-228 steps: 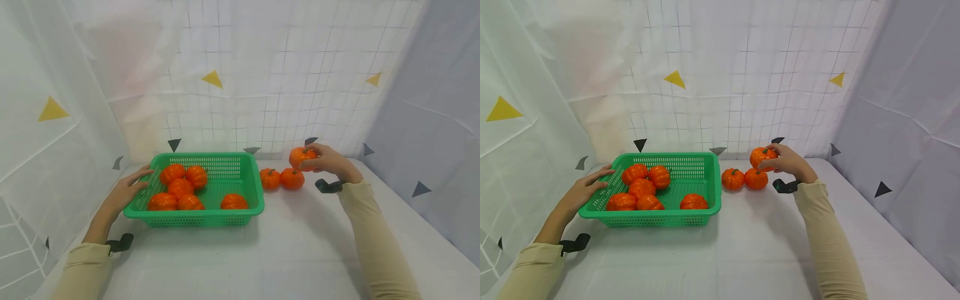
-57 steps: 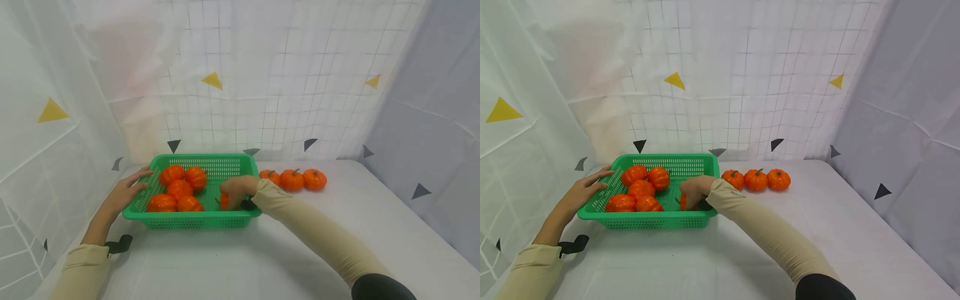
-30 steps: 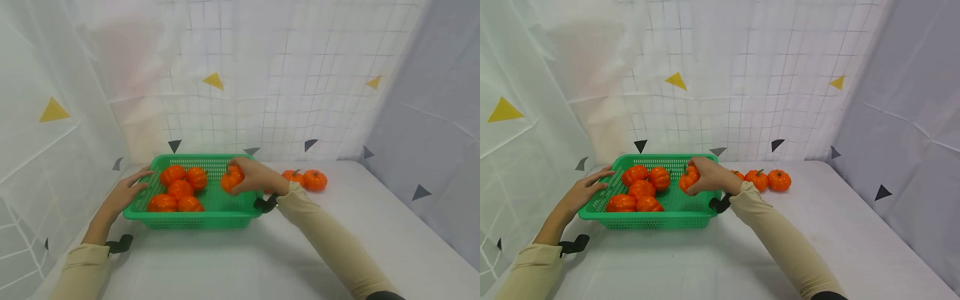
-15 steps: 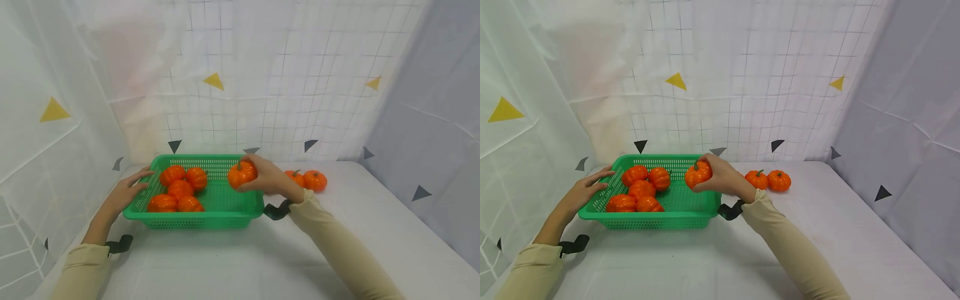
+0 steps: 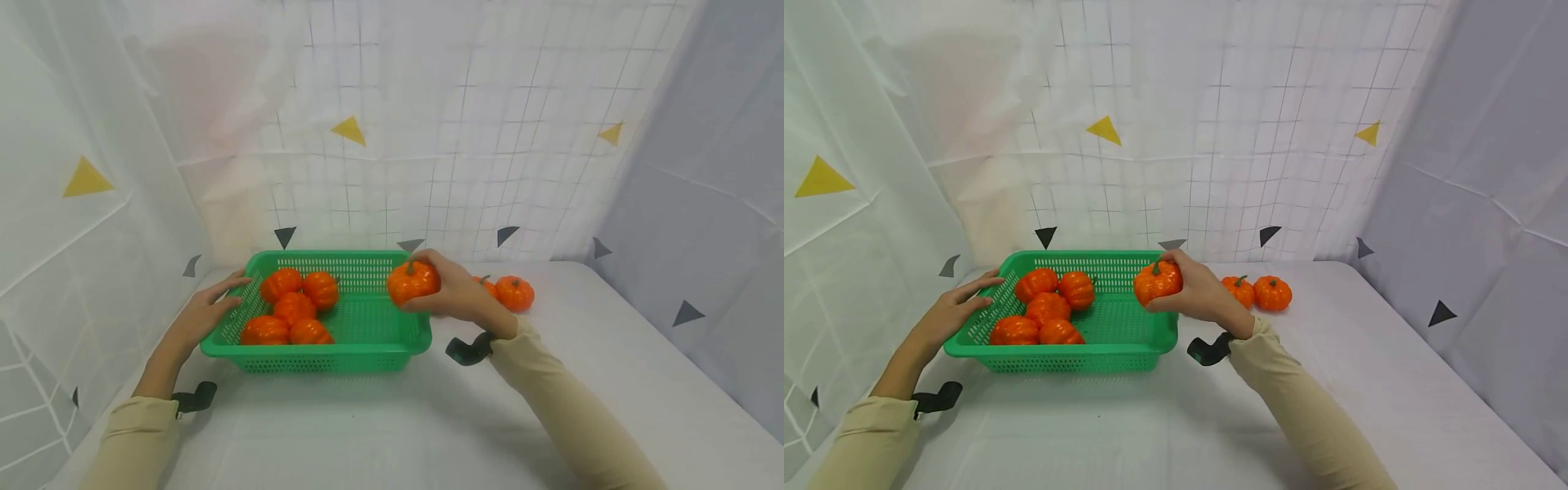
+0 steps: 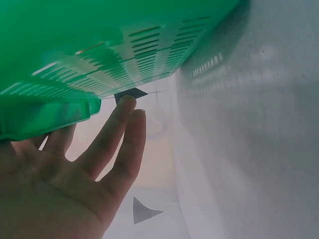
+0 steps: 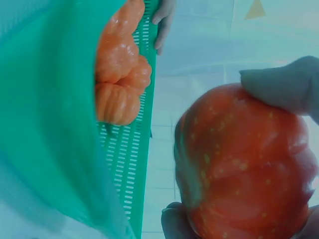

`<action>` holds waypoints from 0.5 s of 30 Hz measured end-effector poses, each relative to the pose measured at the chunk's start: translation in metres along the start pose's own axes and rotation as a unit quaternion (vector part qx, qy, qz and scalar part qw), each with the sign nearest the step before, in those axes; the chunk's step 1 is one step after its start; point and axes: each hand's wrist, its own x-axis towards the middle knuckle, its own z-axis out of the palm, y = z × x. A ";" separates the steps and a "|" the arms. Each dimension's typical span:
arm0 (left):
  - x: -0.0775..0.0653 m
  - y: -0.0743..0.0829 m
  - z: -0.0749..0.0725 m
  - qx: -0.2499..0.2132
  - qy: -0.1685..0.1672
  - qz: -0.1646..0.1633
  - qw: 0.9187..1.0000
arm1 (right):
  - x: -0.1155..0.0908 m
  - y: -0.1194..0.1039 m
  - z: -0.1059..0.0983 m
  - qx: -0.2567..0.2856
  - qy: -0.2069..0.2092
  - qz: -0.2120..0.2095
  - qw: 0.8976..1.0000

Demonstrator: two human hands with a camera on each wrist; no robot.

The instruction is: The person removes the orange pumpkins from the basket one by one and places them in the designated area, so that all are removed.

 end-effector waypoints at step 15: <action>-0.001 -0.001 -0.001 -0.008 -0.001 0.009 1.000 | -0.012 0.016 -0.006 0.063 0.022 -0.010 0.998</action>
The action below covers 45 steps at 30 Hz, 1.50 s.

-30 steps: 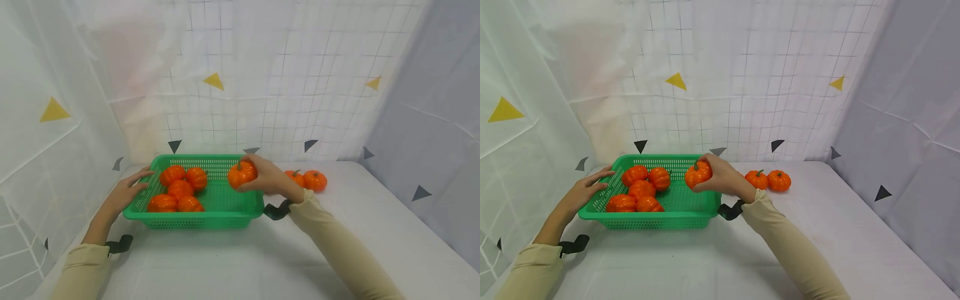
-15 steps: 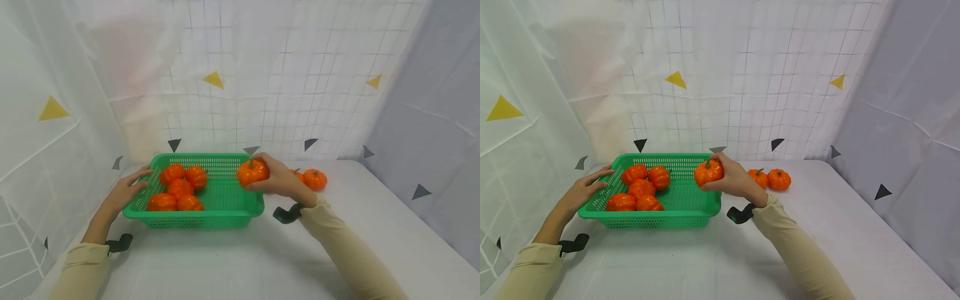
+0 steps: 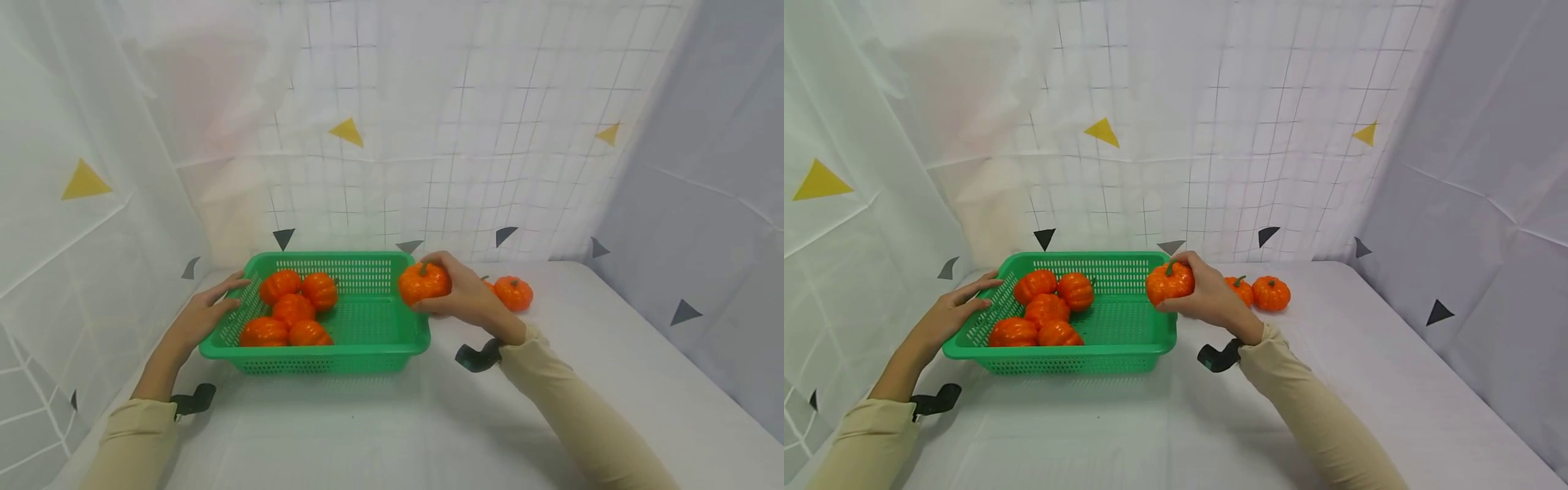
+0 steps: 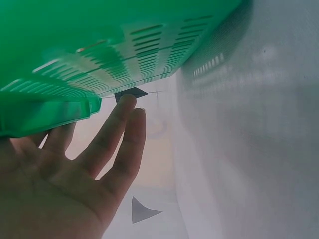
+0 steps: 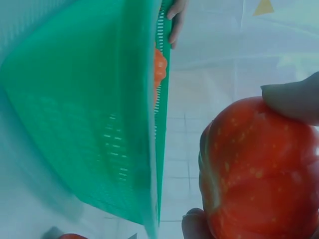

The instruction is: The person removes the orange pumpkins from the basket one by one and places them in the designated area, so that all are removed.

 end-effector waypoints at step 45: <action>0.001 0.000 -0.006 0.016 -0.023 0.018 0.999 | -0.004 0.096 -0.009 -0.136 0.069 0.050 0.987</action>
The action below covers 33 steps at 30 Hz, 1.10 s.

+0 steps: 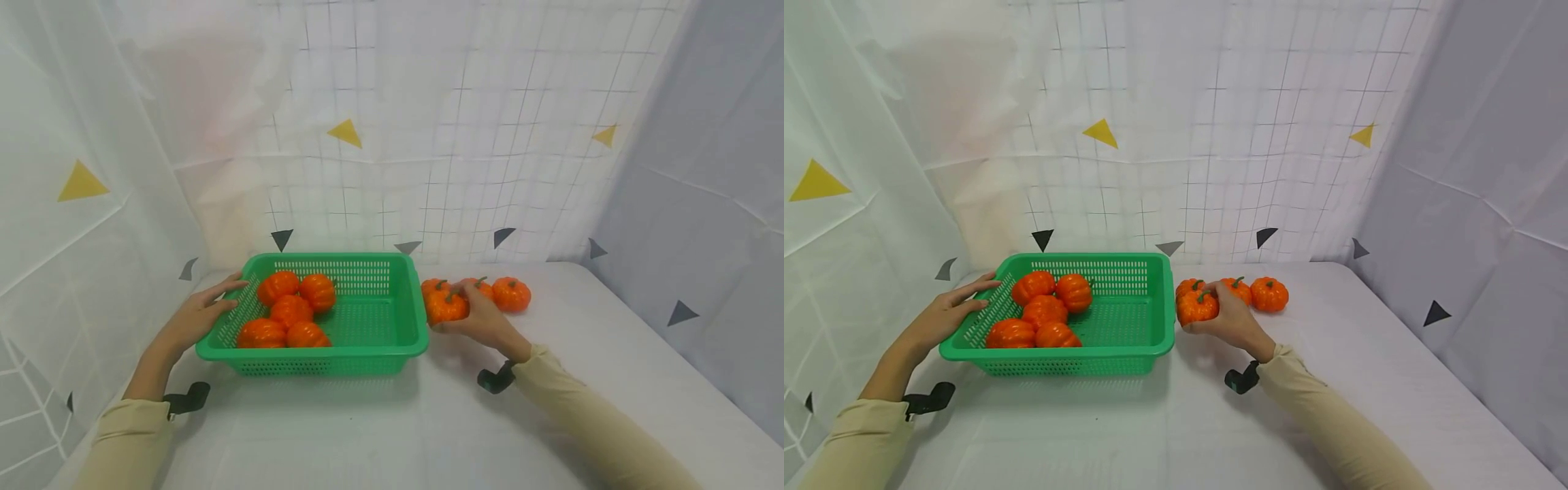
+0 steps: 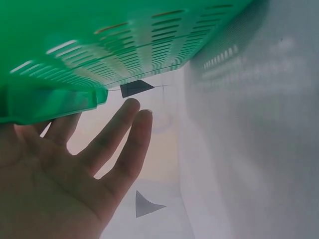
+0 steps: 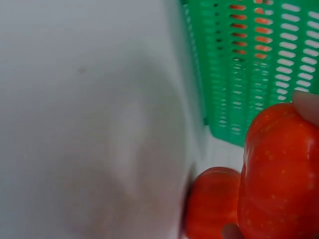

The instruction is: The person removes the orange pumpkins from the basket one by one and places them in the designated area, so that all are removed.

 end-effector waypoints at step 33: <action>0.000 0.005 0.004 -0.011 0.014 -0.038 0.999 | 0.001 0.025 0.008 -0.019 -0.050 0.014 0.998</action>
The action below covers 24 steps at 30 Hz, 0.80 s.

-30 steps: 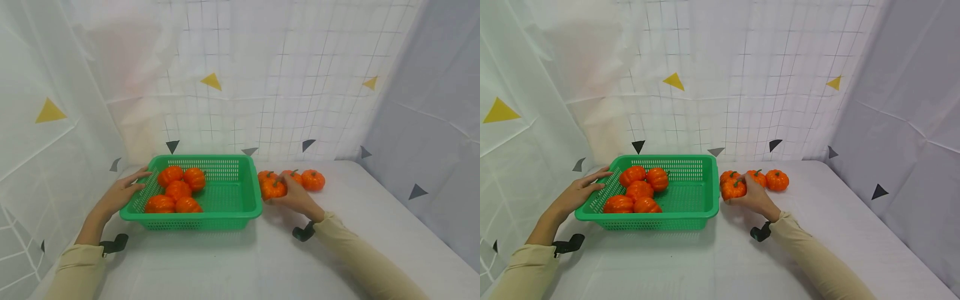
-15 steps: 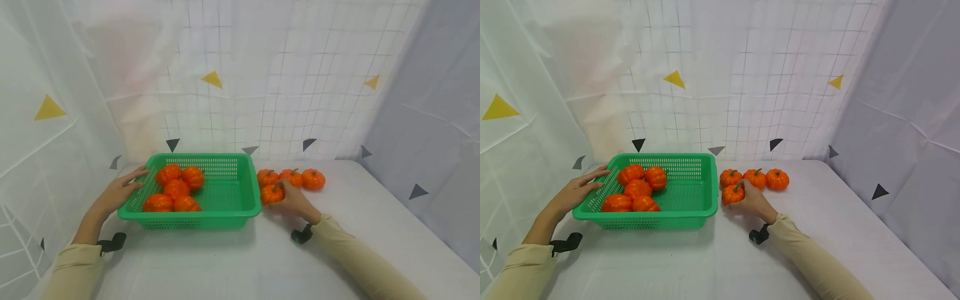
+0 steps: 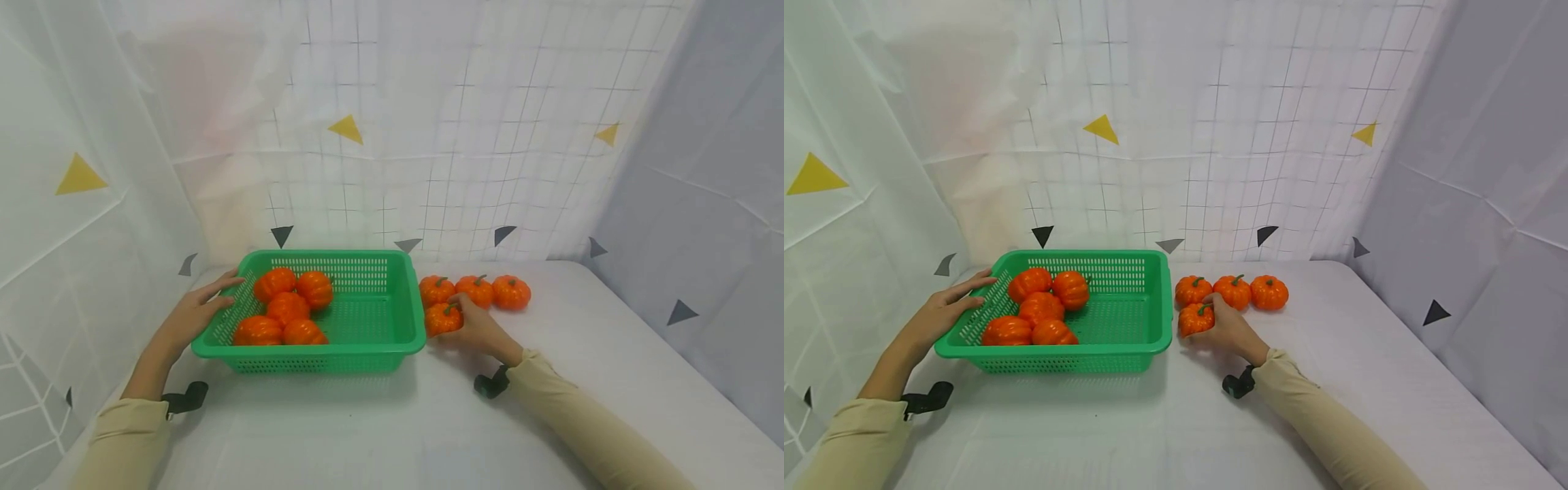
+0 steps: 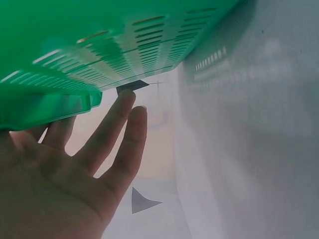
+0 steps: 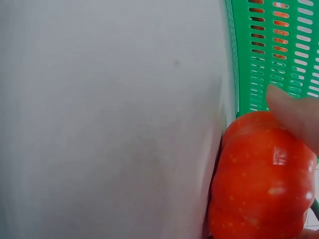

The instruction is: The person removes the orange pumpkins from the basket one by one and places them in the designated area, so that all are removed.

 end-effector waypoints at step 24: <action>0.001 0.000 0.001 0.001 0.003 0.018 1.000 | 0.004 -0.131 -0.041 0.011 0.043 -0.185 0.982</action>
